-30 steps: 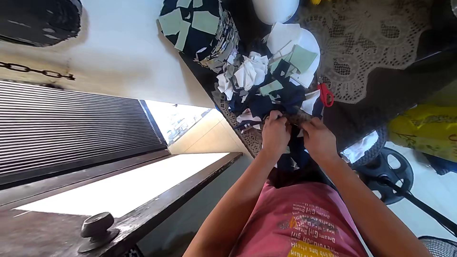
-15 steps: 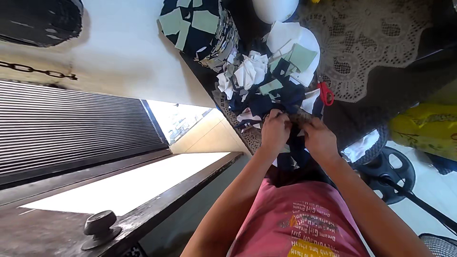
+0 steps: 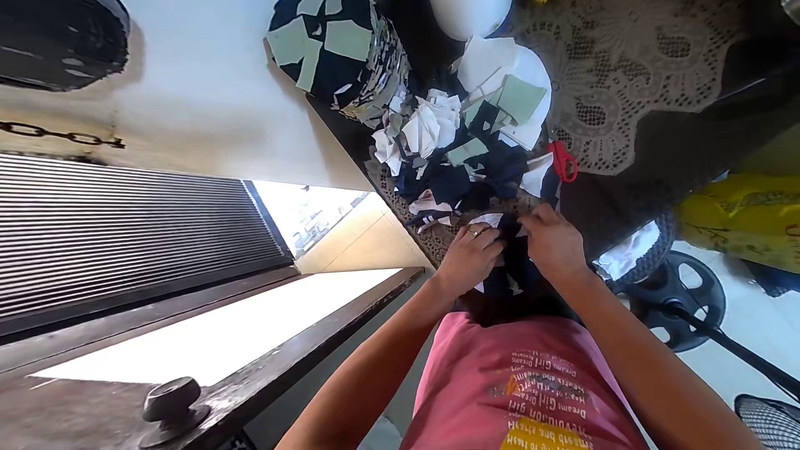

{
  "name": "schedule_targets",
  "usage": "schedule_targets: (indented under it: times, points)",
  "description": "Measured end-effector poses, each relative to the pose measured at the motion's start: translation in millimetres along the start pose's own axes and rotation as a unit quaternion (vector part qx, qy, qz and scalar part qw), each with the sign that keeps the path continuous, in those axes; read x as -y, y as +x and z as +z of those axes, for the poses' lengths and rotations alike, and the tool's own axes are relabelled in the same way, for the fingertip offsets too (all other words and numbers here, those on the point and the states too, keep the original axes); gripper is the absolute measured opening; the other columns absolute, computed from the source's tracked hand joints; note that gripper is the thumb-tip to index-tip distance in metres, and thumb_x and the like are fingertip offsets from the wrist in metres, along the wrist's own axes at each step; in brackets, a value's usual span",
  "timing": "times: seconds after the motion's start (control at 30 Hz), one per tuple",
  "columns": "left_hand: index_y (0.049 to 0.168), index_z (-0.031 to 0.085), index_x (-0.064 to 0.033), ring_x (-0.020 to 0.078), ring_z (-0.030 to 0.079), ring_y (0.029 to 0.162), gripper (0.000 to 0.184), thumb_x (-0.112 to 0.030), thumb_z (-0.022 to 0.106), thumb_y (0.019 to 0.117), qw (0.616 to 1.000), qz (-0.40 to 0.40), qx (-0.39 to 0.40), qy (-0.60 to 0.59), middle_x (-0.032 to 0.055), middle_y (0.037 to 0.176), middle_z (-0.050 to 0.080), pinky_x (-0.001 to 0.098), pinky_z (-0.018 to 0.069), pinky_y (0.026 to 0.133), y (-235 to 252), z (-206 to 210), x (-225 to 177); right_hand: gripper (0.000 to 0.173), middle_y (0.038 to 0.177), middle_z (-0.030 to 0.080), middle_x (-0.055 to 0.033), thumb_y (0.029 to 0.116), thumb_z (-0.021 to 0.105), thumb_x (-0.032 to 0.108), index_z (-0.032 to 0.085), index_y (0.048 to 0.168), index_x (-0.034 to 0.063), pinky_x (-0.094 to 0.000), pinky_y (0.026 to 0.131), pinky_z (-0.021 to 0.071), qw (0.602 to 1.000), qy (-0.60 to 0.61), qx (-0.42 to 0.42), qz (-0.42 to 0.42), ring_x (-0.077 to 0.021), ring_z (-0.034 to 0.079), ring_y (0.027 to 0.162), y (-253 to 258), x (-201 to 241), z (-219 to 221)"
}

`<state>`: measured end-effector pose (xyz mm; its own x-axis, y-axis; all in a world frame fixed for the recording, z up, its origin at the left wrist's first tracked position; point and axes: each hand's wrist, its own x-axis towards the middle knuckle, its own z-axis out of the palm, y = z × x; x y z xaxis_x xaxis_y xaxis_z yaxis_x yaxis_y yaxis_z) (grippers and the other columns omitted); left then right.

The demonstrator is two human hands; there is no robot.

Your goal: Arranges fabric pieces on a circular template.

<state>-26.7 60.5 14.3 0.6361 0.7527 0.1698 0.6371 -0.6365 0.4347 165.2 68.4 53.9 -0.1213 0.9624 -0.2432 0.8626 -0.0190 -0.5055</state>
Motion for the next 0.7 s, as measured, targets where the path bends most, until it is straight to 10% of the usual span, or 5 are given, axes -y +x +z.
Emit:
schedule_targets:
  times: [0.7]
  points:
    - [0.109,0.077,-0.0117,0.0263,0.069,0.114,0.023,-0.018,0.055,0.1022,0.998,0.045,-0.024,0.038,0.0070,0.118,0.075,0.0473,0.0519,0.100,-16.6,7.5,3.8,0.025,0.118,0.067,-0.0229,0.0976,0.058,-0.003,0.077,0.113,0.0034,-0.0561,0.084,0.0549,1.000,0.005,0.023,0.020,-0.0423,0.066,0.108,1.4,2.2,-4.4]
